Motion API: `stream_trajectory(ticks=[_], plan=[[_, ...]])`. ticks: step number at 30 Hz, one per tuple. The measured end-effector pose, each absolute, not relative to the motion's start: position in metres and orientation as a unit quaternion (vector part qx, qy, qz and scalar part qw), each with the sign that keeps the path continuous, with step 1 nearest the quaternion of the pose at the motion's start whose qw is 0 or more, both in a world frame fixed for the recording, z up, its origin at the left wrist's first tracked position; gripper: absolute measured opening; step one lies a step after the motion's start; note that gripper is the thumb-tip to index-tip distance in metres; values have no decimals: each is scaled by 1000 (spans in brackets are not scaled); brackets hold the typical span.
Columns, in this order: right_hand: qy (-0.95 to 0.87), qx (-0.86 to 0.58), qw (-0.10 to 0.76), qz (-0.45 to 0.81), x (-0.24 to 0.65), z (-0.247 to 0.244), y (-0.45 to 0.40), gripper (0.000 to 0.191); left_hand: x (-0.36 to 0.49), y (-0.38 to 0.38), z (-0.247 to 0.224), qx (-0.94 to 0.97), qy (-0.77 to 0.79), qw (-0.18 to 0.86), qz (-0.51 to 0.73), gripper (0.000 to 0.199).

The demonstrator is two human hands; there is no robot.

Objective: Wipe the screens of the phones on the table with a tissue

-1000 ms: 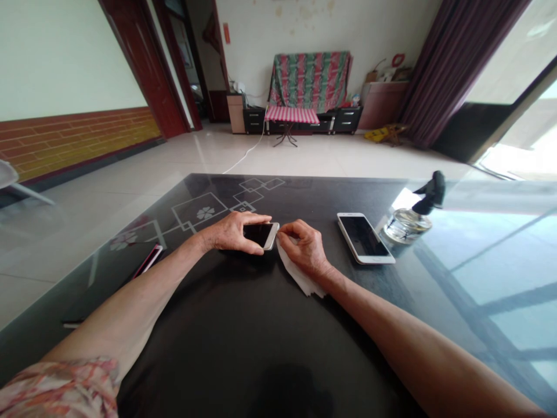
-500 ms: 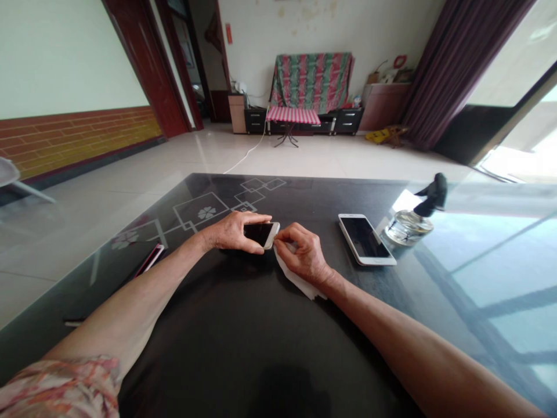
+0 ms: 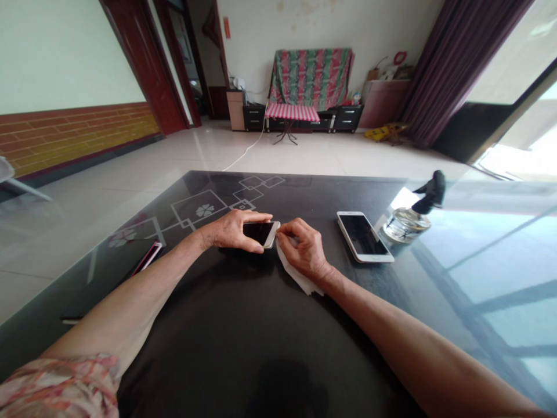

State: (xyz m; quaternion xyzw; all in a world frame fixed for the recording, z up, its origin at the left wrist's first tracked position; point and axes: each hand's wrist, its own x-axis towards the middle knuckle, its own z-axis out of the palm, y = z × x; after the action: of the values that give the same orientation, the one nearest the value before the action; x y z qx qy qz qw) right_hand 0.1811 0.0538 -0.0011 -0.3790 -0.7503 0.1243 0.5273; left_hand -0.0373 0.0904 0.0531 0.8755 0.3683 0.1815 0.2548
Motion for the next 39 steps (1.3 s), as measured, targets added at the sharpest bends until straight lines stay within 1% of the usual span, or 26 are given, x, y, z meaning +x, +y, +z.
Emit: stream_trajectory(ticks=[5,9,13,16,19,23,27,30,36,39], plan=[[-777,-340,514,130,177,2,46,11,-40,92,52,868,385,256,181,79],[-757,-366,527,123,181,0,52,11,-36,88,55,870,369,278,175,79],[-746,-391,527,117,185,-3,60,12,-34,85,57,872,361,281,175,78],[-717,-424,542,115,186,-5,67,12,-32,86,55,875,358,282,160,79],[-683,-454,559,120,188,-6,72,13,-30,88,51,883,376,254,118,82],[-682,-454,561,118,188,-7,75,13,-25,89,43,894,401,180,83,84],[-705,-451,540,92,187,-9,76,13,-19,88,33,905,403,108,86,87],[-720,-457,518,65,186,-12,78,13,-15,87,29,903,415,82,76,89],[-731,-509,454,17,182,-16,82,15,-27,75,39,903,416,108,28,107],[-727,-557,401,-2,179,-13,80,18,-46,63,38,860,497,113,16,107]])
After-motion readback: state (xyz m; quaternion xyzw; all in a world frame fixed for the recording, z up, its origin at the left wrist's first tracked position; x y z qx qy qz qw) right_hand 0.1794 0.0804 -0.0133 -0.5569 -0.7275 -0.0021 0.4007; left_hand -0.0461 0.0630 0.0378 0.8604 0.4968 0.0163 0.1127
